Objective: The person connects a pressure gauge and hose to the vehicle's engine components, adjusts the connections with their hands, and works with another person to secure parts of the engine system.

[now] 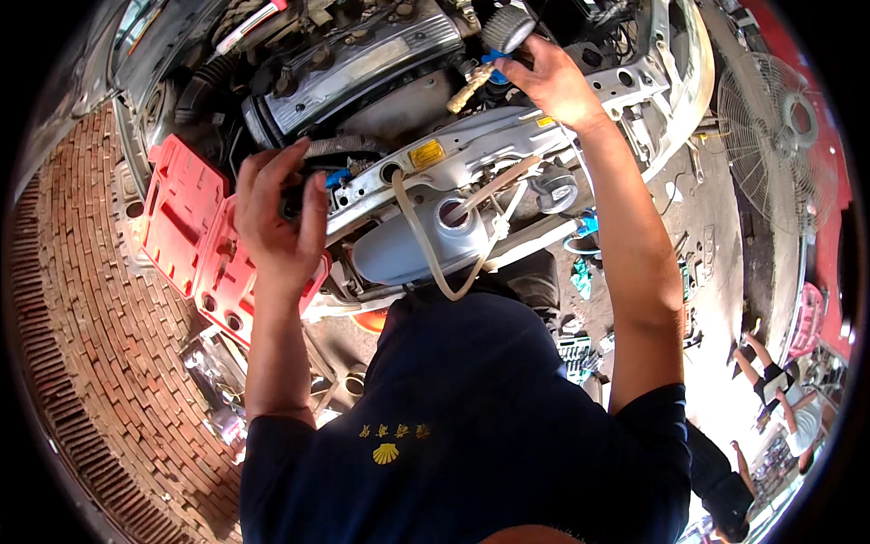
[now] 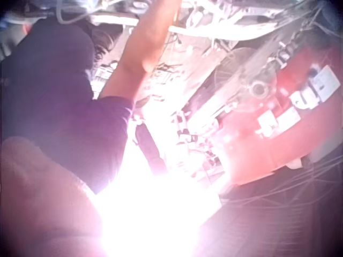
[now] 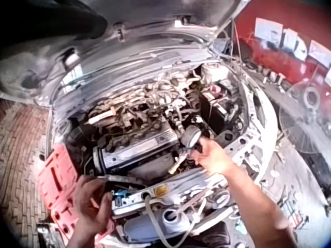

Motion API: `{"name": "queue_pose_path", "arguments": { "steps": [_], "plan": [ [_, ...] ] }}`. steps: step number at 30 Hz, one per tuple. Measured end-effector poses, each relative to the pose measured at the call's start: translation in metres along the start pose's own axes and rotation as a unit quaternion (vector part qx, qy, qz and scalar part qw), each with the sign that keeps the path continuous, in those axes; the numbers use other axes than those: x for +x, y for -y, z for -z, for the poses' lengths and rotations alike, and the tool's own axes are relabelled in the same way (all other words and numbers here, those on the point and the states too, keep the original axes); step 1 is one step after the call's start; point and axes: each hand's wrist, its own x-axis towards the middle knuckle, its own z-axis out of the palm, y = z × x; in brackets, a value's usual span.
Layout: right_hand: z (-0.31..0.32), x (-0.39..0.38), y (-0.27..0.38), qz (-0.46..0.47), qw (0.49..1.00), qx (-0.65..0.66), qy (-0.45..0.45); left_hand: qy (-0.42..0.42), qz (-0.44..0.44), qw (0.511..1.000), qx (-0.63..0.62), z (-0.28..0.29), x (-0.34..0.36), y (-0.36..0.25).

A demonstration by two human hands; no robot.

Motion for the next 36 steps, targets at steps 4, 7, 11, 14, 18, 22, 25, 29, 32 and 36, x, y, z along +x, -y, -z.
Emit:
{"name": "queue_pose_path", "arguments": {
  "steps": [4,7,11,14,18,22,25,29,32,36],
  "plan": [
    [0.004,-0.005,0.010,-0.017,1.000,0.022,0.011,0.035,0.000,0.998,-0.052,-0.027,0.007,-0.009],
    [0.016,-0.016,0.007,0.011,0.999,0.042,-0.017,0.061,-0.002,0.994,-0.089,-0.039,0.013,-0.017],
    [0.047,-0.074,-0.004,-0.006,0.973,0.145,-0.179,0.075,-0.021,0.994,-0.081,-0.041,0.008,-0.024],
    [0.061,-0.158,-0.052,-0.120,0.946,0.084,-0.291,0.065,-0.011,0.990,-0.123,-0.041,-0.009,-0.030],
    [0.037,-0.284,-0.113,-0.337,0.918,0.004,-0.208,0.093,-0.026,0.986,-0.135,-0.029,-0.031,-0.051],
    [-0.005,-0.338,-0.132,-0.263,0.948,-0.106,-0.147,0.157,-0.027,0.966,-0.202,-0.044,-0.052,-0.091],
    [-0.010,-0.325,-0.121,-0.305,0.935,-0.022,-0.178,0.228,-0.039,0.938,-0.259,-0.069,-0.062,-0.115],
    [0.005,-0.340,-0.104,-0.251,0.928,-0.005,-0.276,0.300,-0.048,0.906,-0.294,-0.087,-0.075,-0.141],
    [0.023,-0.370,-0.087,-0.246,0.910,-0.031,-0.332,0.326,-0.026,0.897,-0.297,-0.101,-0.088,-0.143],
    [0.034,-0.422,-0.072,-0.284,0.846,0.031,-0.450,0.372,0.025,0.872,-0.318,-0.109,-0.094,-0.161]
  ]
}}
